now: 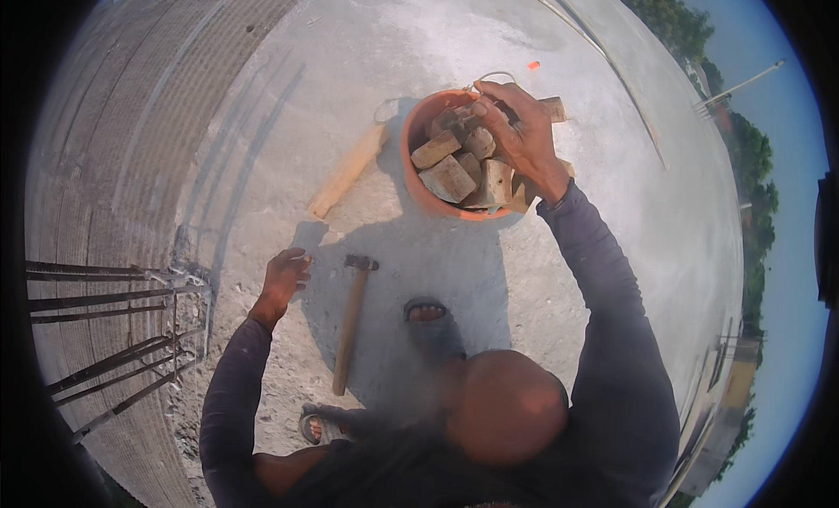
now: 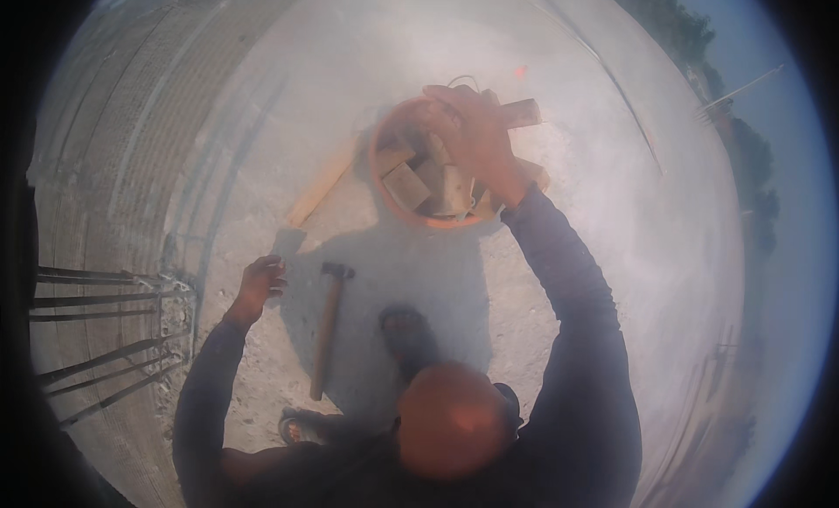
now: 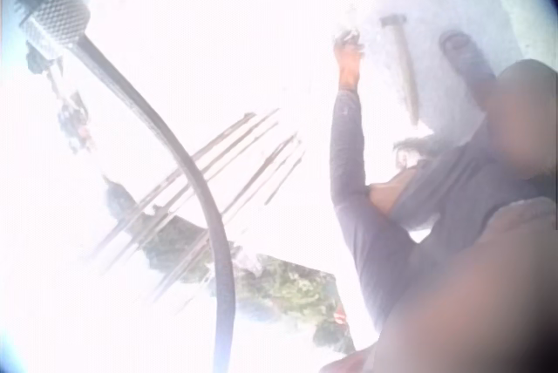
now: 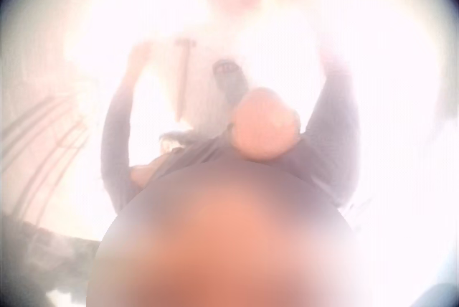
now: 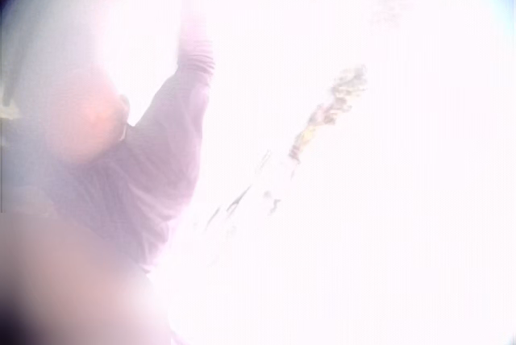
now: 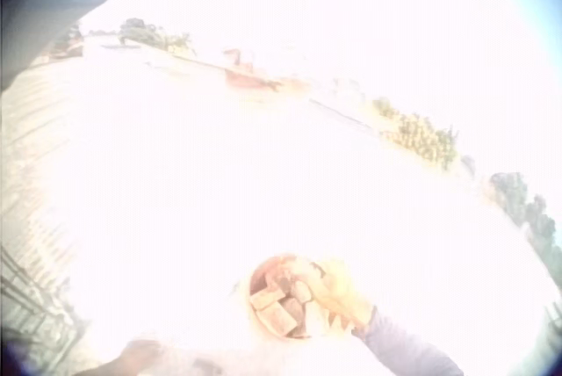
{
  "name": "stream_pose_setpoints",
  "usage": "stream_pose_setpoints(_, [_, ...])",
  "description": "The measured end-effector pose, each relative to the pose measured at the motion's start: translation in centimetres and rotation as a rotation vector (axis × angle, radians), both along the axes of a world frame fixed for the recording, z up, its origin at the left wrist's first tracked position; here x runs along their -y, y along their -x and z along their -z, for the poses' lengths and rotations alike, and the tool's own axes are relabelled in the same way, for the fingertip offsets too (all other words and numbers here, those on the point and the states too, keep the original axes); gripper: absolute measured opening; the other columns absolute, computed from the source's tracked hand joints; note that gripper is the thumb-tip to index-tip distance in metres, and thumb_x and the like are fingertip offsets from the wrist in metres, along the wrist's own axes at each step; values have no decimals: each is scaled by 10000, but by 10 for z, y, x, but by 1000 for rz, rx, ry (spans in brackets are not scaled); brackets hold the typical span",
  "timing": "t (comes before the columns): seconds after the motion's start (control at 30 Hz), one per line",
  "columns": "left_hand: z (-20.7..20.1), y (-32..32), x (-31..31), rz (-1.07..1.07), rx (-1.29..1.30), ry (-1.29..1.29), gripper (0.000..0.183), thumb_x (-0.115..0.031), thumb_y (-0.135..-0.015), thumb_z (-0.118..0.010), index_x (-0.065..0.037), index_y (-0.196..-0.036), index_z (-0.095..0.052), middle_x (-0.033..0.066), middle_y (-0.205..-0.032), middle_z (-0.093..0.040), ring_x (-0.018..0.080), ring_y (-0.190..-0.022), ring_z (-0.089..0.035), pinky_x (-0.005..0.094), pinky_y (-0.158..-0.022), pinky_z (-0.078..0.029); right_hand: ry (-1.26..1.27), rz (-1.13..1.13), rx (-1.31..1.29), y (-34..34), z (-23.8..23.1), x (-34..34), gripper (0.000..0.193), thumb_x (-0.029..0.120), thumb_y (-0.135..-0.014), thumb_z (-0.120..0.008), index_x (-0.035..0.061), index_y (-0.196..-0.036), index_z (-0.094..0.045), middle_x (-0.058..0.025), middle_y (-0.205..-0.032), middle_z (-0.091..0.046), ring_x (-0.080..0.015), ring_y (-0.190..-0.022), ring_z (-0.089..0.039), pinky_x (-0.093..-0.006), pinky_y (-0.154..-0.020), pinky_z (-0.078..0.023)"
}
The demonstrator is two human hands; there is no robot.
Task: The person measures and marks a wooden plank with a tape measure, then saws it to size. They position the cut piece against a rebar column and secure it with a hammer and nails, assembling a small wooden formwork frame.
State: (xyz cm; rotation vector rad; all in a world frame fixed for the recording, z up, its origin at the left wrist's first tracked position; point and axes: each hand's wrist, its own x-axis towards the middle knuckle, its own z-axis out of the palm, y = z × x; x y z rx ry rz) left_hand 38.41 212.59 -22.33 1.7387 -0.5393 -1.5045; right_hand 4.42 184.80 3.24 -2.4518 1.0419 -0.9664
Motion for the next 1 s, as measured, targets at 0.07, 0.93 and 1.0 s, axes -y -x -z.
stream_pose_setpoints(0.07, [-2,-19,-28,-30,-97,-18,482,-299,-933,-767,-62,-1325,-620,91,-1083,-706,215,-861,-690,363,-735,-539,-143,149,148,-6,-14,12,481,404,-1029,-700,-17,-1261,-697,-90,-969,-733,-127,-888,-655,-312,-827,-523])
stream_pose_setpoints(0.93, [-151,-1,-82,-216,-95,342,621,-465,-974,-715,-98,-1431,-509,123,-1212,-631,221,-1030,-635,373,-825,-563,-853,90,630,-195,-74,33,700,554,-1048,-561,-61,-1381,-545,-207,-1194,-682,-321,-1038,-708,-475,-816,-623])
stream_pose_setpoints(1.0, [-117,2,-133,-345,-118,183,441,-425,-1036,-647,-98,-1327,-593,91,-1064,-672,175,-922,-658,351,-712,-577,-928,5,386,-212,-5,9,764,611,-1042,-510,-21,-1471,-504,-200,-1316,-644,-331,-1102,-686,-487,-836,-613])
